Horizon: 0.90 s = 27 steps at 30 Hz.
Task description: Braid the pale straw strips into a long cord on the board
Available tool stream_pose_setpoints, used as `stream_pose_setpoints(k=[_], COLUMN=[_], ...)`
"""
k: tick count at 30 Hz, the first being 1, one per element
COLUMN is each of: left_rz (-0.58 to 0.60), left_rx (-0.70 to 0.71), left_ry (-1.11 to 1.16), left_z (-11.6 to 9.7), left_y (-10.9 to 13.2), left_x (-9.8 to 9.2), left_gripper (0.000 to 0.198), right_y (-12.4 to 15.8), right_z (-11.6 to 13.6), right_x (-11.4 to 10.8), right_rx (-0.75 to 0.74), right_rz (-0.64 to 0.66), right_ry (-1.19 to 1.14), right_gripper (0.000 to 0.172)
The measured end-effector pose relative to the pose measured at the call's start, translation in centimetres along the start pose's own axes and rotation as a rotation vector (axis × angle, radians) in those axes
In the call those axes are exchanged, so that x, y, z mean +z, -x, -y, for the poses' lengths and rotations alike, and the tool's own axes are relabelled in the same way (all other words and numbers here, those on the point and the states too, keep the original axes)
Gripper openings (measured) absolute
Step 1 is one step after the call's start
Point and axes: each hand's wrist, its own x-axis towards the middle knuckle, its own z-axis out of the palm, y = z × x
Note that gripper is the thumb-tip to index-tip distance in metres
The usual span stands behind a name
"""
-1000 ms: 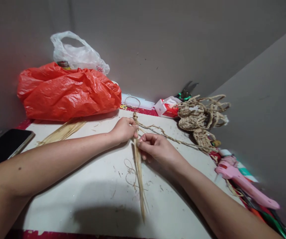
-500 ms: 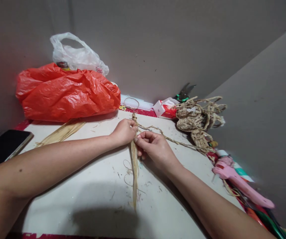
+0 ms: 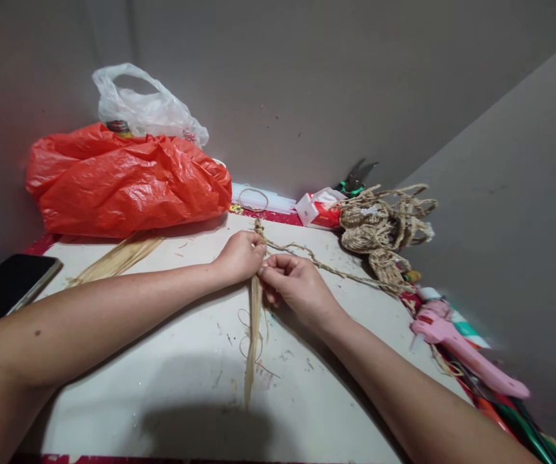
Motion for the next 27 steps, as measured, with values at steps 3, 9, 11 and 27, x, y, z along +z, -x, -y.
stream_pose_setpoints(k=[3,9,11,27], left_rz=[-0.004,0.01,0.009,-0.003], left_rx=[0.007,0.011,0.005,-0.073], left_ry=[0.005,-0.007,-0.008,0.08], left_z=[0.0,-0.1,-0.2,-0.2], left_y=[-0.1,-0.1,-0.1,0.1], left_x=[0.1,0.0,-0.1,-0.1], left_gripper=[0.019,0.02,0.019,0.023], right_y=[0.2,0.2,-0.1,-1.5], right_z=[0.4,0.6,0.3,0.5], right_x=[0.3,0.4,0.1,-3.7], right_rx=[-0.051,-0.062,-0.068,-0.027], right_rz=[-0.043,-0.051,-0.086,-0.18], right_ry=[0.06,0.075,0.096,-0.17], right_gripper=[0.02,0.018,0.016,0.027])
